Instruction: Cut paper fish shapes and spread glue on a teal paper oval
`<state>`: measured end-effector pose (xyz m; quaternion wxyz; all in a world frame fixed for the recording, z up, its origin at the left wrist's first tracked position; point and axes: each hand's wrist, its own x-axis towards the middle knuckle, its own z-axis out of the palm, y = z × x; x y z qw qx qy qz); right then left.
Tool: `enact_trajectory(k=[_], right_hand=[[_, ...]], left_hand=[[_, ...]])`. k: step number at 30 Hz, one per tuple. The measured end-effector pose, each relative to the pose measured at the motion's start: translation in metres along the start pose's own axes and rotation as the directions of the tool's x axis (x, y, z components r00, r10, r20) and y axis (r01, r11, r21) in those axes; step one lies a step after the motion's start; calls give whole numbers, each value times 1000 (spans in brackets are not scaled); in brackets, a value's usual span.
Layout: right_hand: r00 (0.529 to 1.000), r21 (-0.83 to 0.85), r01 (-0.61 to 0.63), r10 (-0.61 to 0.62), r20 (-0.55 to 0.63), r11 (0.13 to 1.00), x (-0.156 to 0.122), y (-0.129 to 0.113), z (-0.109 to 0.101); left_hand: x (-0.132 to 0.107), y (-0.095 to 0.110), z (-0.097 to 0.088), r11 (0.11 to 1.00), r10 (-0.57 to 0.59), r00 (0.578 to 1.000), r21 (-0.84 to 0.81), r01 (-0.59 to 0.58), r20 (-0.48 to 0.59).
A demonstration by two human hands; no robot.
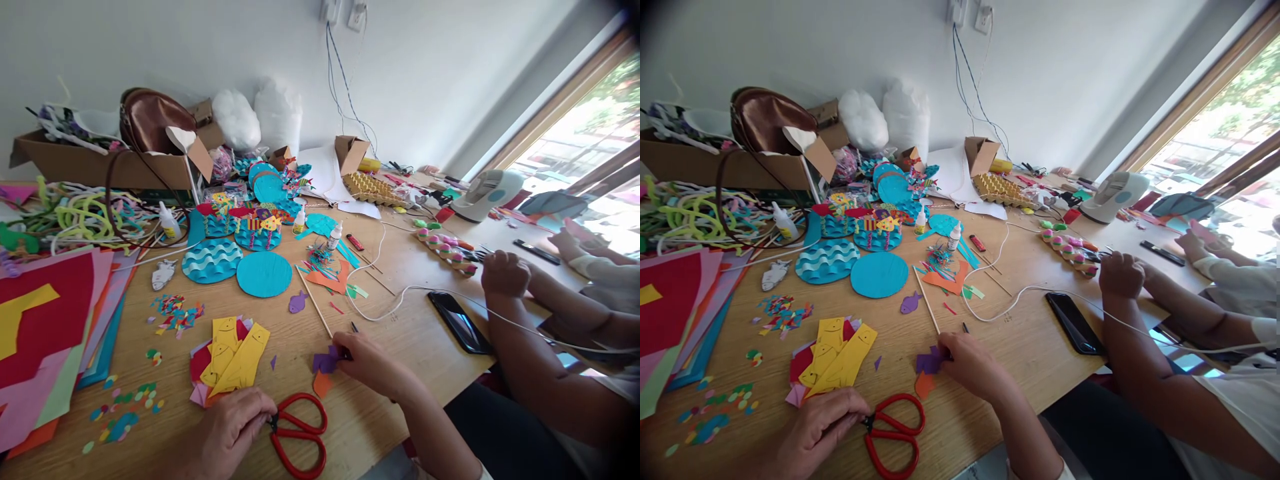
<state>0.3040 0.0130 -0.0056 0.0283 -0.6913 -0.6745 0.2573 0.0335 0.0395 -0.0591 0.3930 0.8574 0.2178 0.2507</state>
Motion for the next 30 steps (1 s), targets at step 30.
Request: enact_trajectory(k=[30], right_hand=[[908, -53, -261, 226, -354, 964, 64, 33, -77]], left_hand=[[3, 18, -51, 978, -126, 889, 93, 185, -441]])
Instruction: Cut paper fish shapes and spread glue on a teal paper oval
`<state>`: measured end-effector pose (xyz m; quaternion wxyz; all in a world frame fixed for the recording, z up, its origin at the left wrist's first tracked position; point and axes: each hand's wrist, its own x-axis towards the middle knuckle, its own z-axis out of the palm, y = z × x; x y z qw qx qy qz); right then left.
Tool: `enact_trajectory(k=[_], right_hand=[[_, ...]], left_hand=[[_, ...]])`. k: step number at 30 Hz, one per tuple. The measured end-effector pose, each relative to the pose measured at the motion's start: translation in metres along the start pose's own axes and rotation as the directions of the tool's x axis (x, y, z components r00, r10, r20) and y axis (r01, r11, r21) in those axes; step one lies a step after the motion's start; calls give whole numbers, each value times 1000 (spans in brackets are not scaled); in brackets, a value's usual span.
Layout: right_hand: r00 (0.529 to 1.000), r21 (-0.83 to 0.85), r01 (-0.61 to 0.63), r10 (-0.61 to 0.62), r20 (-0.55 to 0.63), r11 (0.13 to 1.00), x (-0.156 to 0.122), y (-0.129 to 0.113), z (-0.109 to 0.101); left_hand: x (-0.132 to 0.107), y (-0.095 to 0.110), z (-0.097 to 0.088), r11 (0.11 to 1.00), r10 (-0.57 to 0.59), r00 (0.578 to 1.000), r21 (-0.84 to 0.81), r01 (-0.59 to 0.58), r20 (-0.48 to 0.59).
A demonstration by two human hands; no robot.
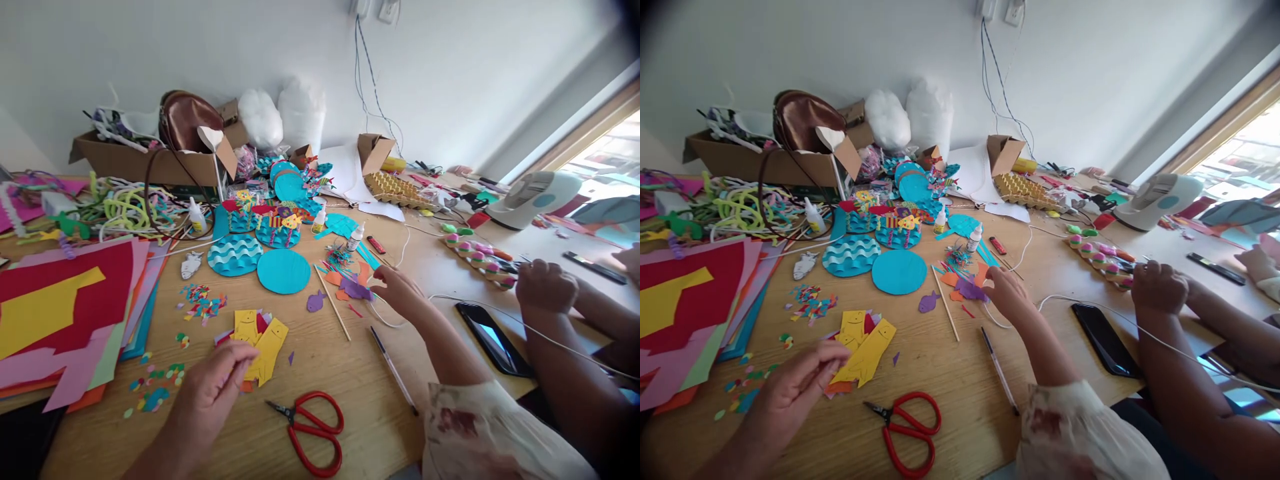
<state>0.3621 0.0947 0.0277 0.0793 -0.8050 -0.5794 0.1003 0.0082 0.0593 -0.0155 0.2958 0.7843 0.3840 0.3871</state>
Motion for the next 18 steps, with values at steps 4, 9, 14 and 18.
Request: enact_trajectory(k=[4, 9, 14, 18], right_hand=[[902, 127, 308, -332, 275, 943, -66, -45, -11], [689, 142, 558, -552, 470, 817, -134, -78, 28], [722, 129, 497, -492, 487, 858, -153, -81, 62], [736, 79, 441, -411, 538, 894, -153, -86, 67]], left_hand=[[8, -9, -12, 984, -150, 989, 93, 151, -13], [10, -22, -8, 957, -155, 985, 257, 131, 76], [3, -26, -9, 917, -168, 977, 384, 106, 131], [-3, -30, 2, 889, -159, 973, 454, 66, 170]])
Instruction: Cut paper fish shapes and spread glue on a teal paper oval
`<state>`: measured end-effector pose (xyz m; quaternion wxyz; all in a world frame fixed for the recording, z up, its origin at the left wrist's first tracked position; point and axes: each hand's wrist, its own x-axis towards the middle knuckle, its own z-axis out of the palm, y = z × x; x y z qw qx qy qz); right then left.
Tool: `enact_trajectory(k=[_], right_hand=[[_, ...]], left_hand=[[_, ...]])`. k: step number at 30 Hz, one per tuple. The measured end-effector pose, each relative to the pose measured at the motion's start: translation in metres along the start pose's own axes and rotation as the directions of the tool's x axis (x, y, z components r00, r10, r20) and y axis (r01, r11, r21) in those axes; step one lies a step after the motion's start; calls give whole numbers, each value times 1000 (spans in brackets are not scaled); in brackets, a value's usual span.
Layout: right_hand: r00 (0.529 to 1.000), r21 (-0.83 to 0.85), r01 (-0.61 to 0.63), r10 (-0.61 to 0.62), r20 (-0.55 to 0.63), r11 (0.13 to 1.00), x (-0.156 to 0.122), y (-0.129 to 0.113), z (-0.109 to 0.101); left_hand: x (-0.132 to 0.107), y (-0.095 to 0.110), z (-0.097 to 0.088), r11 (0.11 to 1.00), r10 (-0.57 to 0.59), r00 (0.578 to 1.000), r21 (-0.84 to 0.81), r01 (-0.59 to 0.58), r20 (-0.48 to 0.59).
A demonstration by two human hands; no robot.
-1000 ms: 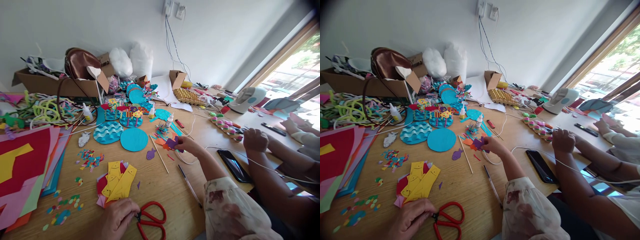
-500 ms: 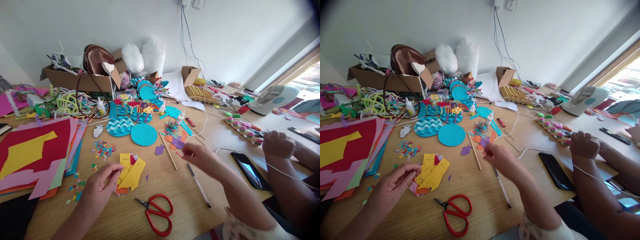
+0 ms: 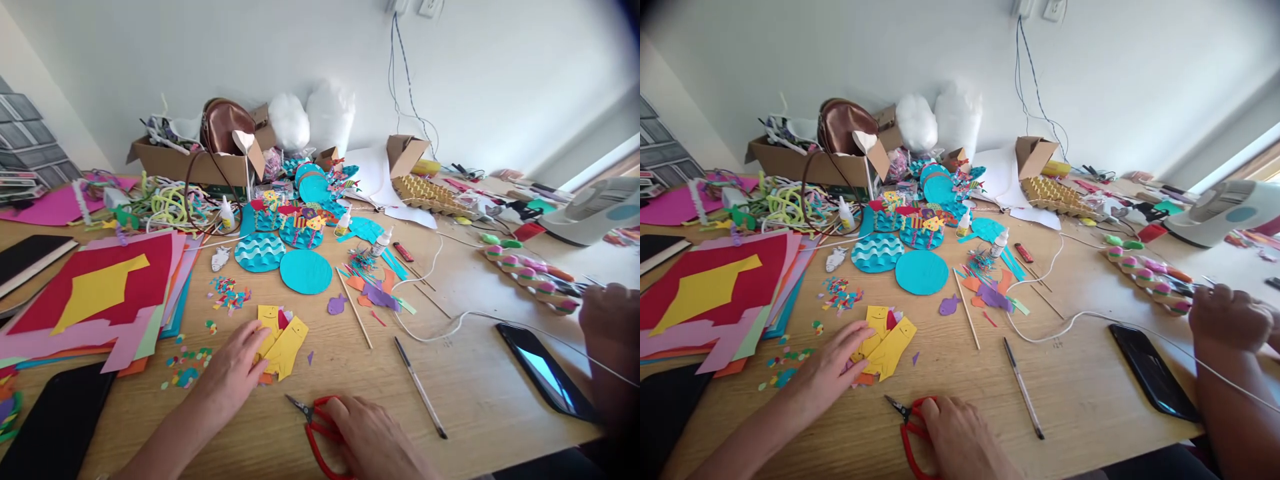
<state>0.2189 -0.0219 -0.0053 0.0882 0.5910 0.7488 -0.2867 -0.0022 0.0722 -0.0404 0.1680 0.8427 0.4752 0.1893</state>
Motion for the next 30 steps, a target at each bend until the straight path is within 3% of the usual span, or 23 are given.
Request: enact_trajectory(k=[3, 6, 10, 14, 24, 30], right_hand=[[1000, 14, -6, 6, 2, 1000, -1, 5, 1], [992, 36, -70, 74, -105, 997, -5, 20, 1], [940, 32, -241, 241, -242, 970, -9, 42, -6], [894, 12, -387, 378, -243, 922, -8, 54, -10], [886, 17, -419, 413, -213, 908, -2, 63, -11], [876, 14, -436, 428, -223, 900, -1, 61, -11]], left_hand=[[2, 3, 10, 998, 21, 999, 66, -23, 26], [4, 6, 15, 992, 12, 999, 123, -18, 49], [5, 11, 18, 986, -41, 997, 162, 31, 62], [1, 14, 20, 988, -41, 998, 153, 32, 55], [-4, 26, 38, 994, 12, 996, 107, -21, 83], [-2, 27, 28, 998, 15, 998, -59, -11, 60]])
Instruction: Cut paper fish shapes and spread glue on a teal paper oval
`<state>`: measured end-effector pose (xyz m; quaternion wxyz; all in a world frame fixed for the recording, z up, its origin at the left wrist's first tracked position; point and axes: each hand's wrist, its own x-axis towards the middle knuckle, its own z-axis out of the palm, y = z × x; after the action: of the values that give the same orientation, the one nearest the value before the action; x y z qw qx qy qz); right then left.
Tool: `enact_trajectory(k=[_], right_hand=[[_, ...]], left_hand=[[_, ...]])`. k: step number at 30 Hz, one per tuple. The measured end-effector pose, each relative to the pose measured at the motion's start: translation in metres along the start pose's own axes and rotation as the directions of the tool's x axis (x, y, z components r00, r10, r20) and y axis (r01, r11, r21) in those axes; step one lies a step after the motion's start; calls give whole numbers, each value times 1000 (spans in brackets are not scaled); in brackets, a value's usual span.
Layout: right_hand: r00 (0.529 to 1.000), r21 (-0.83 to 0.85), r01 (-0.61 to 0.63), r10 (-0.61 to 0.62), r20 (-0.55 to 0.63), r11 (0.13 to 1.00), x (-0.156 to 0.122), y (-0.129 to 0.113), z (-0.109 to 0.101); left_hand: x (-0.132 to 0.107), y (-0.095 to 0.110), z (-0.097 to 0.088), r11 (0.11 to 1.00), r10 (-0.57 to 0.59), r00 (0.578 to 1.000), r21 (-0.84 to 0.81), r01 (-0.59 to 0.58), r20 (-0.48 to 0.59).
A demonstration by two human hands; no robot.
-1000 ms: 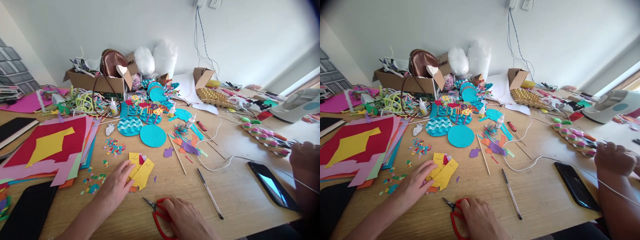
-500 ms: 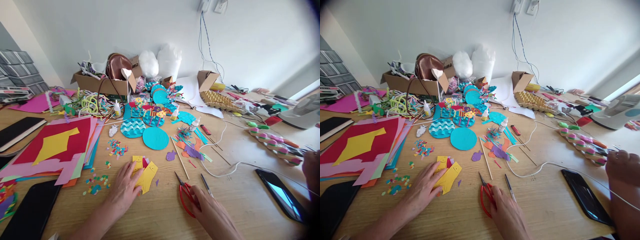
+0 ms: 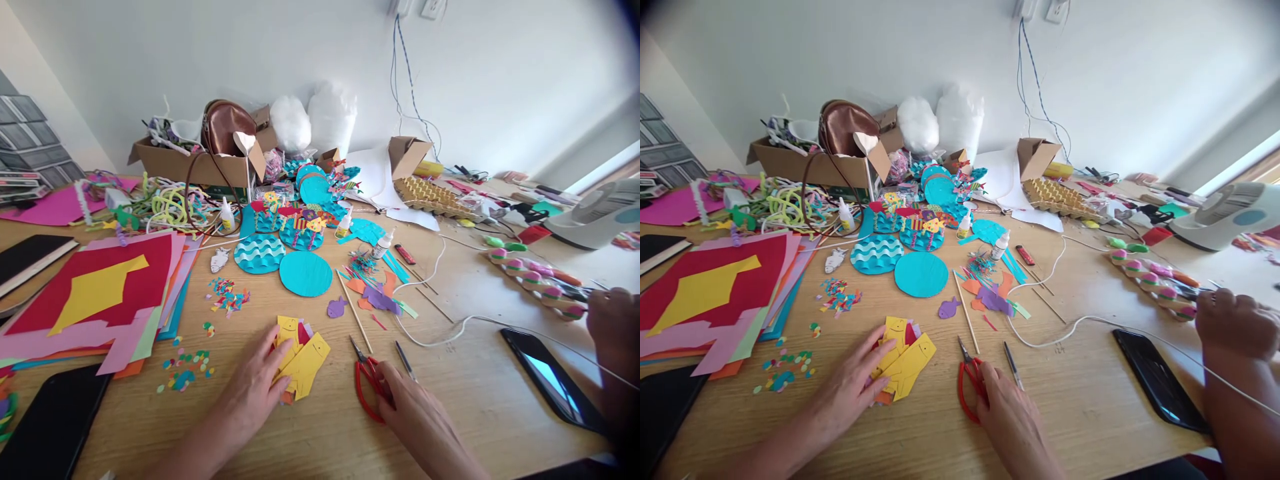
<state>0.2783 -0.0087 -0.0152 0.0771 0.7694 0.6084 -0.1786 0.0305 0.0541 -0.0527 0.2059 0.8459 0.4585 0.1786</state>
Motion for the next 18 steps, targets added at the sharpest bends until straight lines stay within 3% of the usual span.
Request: enact_trajectory(k=[4, 8, 13, 18], right_hand=[[999, 18, 25, -24, -24, 1000, -3, 5, 2], [995, 61, 23, -17, -94, 998, -7, 13, 0], [970, 90, -146, 161, -182, 985, -12, 31, -14], [943, 72, -283, 291, -161, 956, -16, 55, -20]], left_hand=[[-7, -5, -10, 995, -34, 998, -95, 29, -54], [-14, -7, -7, 992, -15, 999, -126, 9, -51], [-15, -6, 5, 988, 12, 997, -150, -23, -78], [-11, -7, 3, 983, 20, 996, -178, -36, -91]])
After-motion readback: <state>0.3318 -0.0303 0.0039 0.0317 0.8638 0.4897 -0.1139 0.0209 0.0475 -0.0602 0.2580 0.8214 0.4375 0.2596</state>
